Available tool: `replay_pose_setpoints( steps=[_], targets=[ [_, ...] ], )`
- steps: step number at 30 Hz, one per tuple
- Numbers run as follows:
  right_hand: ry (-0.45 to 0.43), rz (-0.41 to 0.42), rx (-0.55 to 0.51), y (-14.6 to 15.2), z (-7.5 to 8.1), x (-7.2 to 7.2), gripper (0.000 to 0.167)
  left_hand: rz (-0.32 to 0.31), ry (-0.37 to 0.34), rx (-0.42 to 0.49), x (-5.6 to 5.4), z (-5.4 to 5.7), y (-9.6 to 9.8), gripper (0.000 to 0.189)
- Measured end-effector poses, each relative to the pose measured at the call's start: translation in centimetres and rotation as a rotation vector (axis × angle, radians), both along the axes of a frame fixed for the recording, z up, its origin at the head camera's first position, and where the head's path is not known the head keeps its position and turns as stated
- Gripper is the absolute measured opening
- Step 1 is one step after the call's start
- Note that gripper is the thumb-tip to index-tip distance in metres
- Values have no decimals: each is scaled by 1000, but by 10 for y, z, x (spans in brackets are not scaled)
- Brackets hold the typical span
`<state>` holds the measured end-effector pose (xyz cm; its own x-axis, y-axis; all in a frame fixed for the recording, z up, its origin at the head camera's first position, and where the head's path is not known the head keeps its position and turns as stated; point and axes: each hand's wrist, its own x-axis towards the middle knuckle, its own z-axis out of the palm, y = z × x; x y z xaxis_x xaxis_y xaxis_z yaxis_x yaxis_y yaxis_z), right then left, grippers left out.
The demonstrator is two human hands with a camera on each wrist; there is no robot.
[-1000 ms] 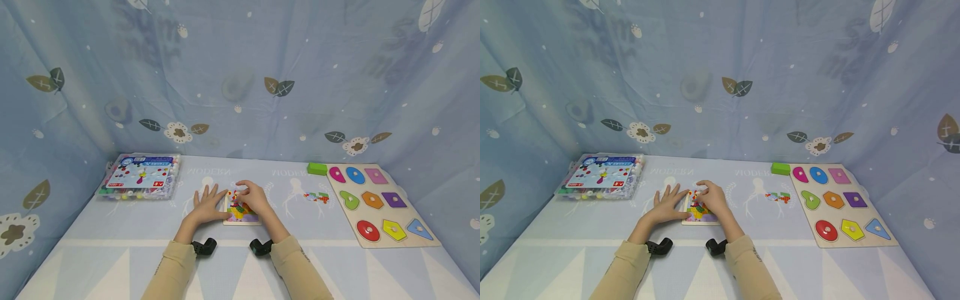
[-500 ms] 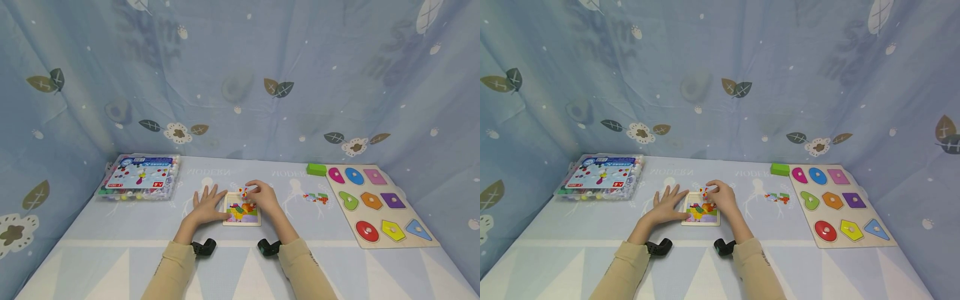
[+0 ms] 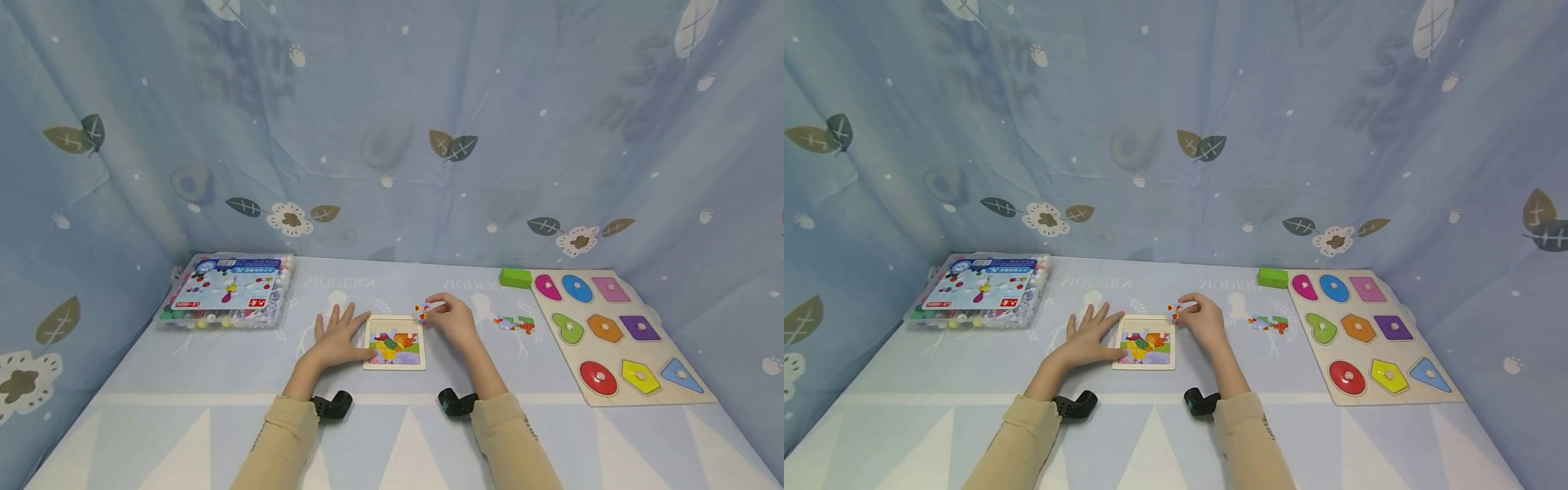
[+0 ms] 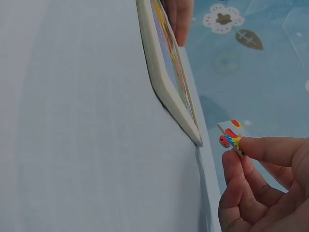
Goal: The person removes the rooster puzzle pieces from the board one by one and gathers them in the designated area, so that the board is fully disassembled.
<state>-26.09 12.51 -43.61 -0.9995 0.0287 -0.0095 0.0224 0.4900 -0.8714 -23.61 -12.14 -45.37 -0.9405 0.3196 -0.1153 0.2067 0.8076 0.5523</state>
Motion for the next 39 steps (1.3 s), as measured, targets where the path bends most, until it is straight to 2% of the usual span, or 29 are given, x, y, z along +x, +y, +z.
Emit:
replay_pose_setpoints(
  steps=[10,19,29,39],
  targets=[
    [7,-37,-16,21,1,0,26,-5,9,6,0,1,-1,85],
    [-24,-51,-64,47,-1,-2,29,-8,14,1,-1,2,-1,85],
    [-51,-116,-54,74,0,-2,31,-5,20,4,-1,0,-1,85],
    [-84,-172,-37,87,1,1,32,0,13,1,0,0,-1,85]
  ],
)
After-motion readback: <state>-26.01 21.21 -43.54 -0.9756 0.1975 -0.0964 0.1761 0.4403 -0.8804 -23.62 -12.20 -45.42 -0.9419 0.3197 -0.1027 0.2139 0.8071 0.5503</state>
